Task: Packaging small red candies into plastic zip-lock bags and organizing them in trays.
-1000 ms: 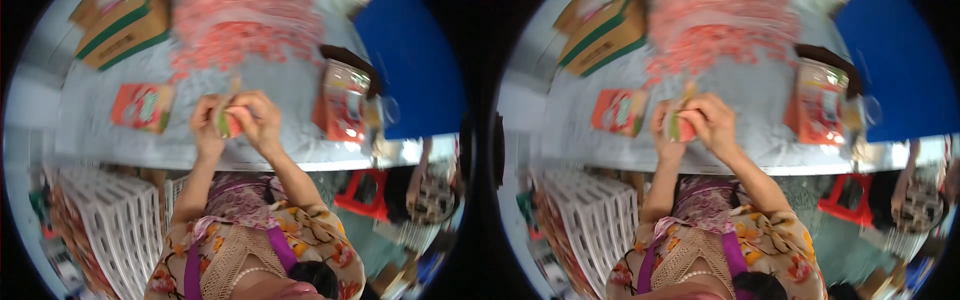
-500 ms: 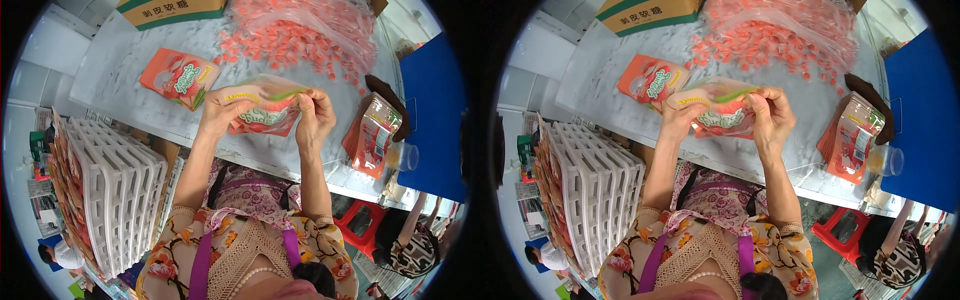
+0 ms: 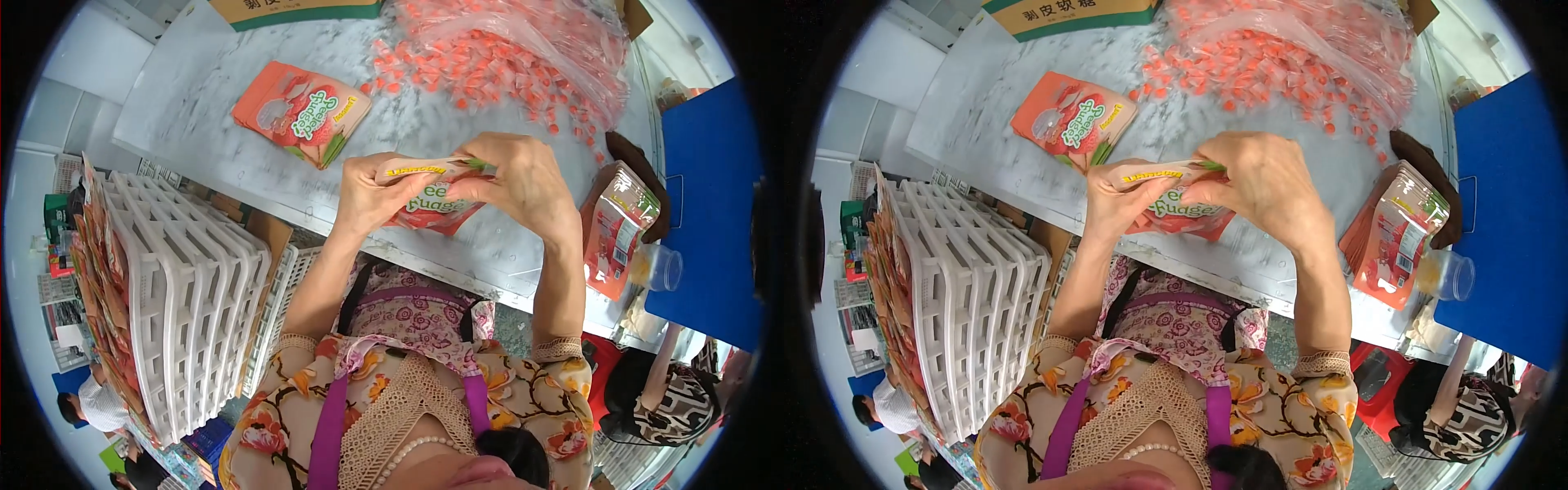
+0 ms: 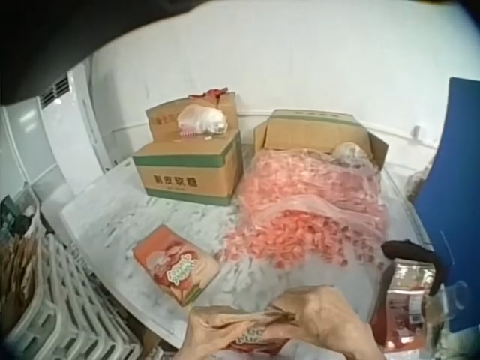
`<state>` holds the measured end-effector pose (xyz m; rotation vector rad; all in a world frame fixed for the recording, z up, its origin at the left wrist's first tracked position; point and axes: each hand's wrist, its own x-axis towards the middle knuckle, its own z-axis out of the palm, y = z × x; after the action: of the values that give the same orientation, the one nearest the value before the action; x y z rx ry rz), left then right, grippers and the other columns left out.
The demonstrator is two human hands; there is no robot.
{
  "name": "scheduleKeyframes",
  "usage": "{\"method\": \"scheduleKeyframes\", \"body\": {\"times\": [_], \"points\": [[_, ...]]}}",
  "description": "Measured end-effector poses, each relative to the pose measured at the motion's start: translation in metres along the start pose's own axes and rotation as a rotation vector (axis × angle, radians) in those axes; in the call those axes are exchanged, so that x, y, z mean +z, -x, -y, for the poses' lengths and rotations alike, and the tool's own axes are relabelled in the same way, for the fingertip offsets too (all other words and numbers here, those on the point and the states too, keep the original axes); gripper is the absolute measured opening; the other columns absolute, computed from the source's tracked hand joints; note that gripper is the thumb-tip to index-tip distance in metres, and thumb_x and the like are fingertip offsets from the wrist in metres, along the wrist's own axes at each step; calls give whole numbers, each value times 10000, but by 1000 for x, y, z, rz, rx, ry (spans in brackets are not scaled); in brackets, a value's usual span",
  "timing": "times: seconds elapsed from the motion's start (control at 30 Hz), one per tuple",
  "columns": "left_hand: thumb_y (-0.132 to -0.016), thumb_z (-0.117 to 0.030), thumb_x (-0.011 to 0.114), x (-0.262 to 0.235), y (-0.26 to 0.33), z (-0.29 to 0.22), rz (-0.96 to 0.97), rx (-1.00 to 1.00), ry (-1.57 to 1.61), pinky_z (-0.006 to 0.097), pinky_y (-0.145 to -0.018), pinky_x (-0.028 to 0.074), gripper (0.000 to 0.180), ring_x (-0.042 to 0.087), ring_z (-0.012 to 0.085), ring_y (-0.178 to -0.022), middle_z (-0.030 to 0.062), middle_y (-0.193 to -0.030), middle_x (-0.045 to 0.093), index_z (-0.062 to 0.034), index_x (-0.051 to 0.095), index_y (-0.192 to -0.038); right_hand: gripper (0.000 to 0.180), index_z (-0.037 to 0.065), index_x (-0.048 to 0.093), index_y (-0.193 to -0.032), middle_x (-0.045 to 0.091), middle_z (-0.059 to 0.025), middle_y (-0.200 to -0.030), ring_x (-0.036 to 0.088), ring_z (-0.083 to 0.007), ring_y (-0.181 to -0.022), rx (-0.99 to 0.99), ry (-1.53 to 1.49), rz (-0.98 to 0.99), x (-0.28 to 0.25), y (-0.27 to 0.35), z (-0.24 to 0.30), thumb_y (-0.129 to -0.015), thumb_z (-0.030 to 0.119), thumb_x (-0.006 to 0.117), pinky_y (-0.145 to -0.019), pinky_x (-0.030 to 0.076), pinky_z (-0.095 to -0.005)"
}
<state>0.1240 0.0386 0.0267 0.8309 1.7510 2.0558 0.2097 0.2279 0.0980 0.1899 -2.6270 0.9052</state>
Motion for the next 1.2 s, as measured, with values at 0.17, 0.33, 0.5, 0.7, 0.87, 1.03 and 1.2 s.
{"method": "scheduleKeyframes", "body": {"times": [0.17, 0.33, 0.5, 0.7, 0.87, 1.03, 1.2], "points": [[-838, 12, 718, -5, 7, -6, 26, -51, -114, 190, -572, 484, 105, 614, 43, -682, 36, -788, 708, 27, 737, -940, 265, 8, 673, -752, 597, -101, -648, 552, -274, -540, 50, 75, 81, 4, -4, 4, -663, 200, 833, -511, 412, -356], [-822, -4, 740, -2, 11, -33, 36, -302, -84, 193, -489, 418, 80, 561, 22, -585, 25, -724, 683, 4, 746, -901, 253, 12, 668, -743, 593, -99, -653, 556, -265, -543, -30, 25, 74, 0, -1, 9, -672, 196, 828, -510, 411, -351], [-805, -51, 763, -8, 14, -17, 42, 104, -220, 221, -513, 414, 85, 571, 54, -612, 38, -718, 679, 7, 735, -860, 258, 0, 646, -726, 570, -82, -643, 529, -231, -538, -20, -22, 109, 1, 0, 17, -696, 196, 811, -494, 390, -344], [-828, -140, 761, -20, 18, -26, 96, 214, -294, 247, -532, 436, 159, 589, 84, -608, 69, -723, 681, 14, 734, -856, 318, -12, 599, -708, 520, -90, -618, 488, -241, -524, -107, -19, 71, 7, -3, 24, -701, 231, 804, -485, 368, -354], [-817, -105, 772, -18, 17, -33, 65, 34, -41, 238, -572, 473, 151, 632, 82, -680, 69, -773, 717, 13, 746, -908, 321, -14, 606, -708, 528, -86, -615, 491, -235, -526, -96, 6, 78, 5, -8, 28, -707, 239, 803, -488, 374, -351], [-801, -69, 774, -25, 21, -25, 81, 65, -208, 234, -583, 484, 120, 635, 86, -660, 70, -745, 706, 20, 722, -862, 310, -8, 635, -703, 557, -74, -611, 541, -216, -547, -44, -90, 127, 11, -5, 21, -702, 254, 800, -495, 400, -343], [-801, -103, 779, -30, 20, -24, 122, 130, -294, 246, -567, 474, 136, 623, 97, -628, 60, -723, 687, 12, 712, -830, 315, -6, 628, -704, 550, -79, -614, 542, -236, -549, -113, -69, 108, 13, -4, 25, -708, 262, 794, -497, 406, -350]]}}
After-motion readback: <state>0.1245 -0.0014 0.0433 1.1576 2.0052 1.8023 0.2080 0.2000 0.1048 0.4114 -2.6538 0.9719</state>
